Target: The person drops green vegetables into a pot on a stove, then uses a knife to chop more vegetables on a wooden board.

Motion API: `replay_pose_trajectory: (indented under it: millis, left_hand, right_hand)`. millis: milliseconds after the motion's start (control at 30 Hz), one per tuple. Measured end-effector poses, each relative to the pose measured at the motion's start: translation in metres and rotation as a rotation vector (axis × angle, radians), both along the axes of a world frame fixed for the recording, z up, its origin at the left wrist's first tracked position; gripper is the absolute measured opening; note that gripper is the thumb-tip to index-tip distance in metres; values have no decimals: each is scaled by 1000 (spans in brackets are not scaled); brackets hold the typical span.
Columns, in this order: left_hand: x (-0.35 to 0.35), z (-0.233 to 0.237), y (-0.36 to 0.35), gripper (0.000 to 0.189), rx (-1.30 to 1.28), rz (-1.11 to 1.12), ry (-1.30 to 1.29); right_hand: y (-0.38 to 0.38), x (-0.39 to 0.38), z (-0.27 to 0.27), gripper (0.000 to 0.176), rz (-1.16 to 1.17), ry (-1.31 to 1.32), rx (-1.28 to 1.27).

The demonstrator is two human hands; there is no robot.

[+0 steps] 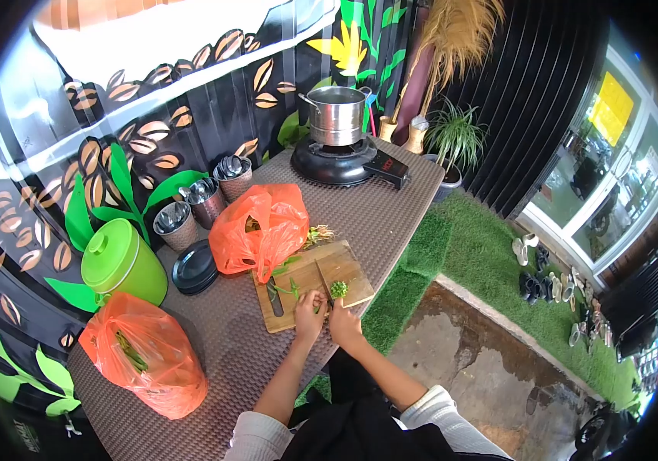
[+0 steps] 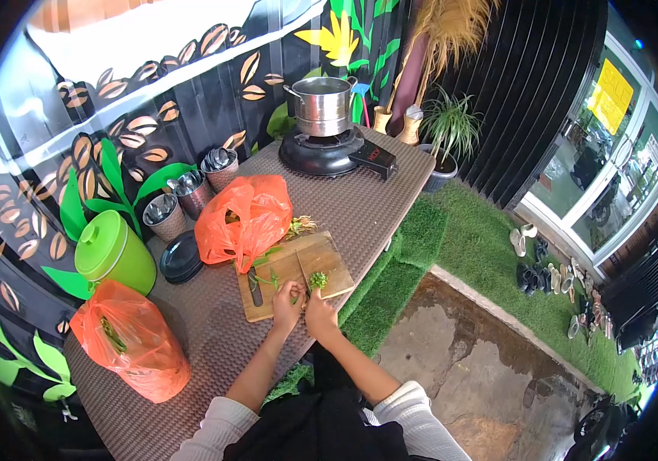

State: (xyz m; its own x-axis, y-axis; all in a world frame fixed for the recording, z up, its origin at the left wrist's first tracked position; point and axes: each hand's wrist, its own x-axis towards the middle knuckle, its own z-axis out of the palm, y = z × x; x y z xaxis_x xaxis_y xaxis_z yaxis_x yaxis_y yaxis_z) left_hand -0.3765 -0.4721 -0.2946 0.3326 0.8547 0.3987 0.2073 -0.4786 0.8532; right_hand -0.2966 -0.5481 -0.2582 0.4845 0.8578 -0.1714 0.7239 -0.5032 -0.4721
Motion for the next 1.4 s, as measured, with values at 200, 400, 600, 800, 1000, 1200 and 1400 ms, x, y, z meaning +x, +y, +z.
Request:
replay_pose_trajectory:
  millis: [200, 400, 600, 800, 1000, 1200, 1400]
  left_hand:
    - [-1, -6, -1, 13, -71, -6, -12]
    - [-2, 1, -1, 13, -73, -3, -13]
    - [-2, -5, 0, 15, -87, 8, -8]
    - [-5, -5, 0, 14, -74, -3, 21]
    - [-8, -6, -1, 15, -14, -39, 75]
    - [-7, 1, 8, 25, -107, -12, -23]
    - [-8, 4, 6, 24, -177, -44, -52]
  right_hand:
    - [7, 16, 15, 30, 80, 52, -22]
    - [1, 2, -3, 33, 46, -10, -5]
    - [8, 15, 11, 28, 74, 39, 16]
    - [-1, -2, -2, 33, -1, -10, 8]
    - [9, 9, -1, 28, 26, 36, 49]
    - [-4, 11, 5, 28, 58, 23, 31]
    - [3, -4, -1, 29, 35, -40, -30]
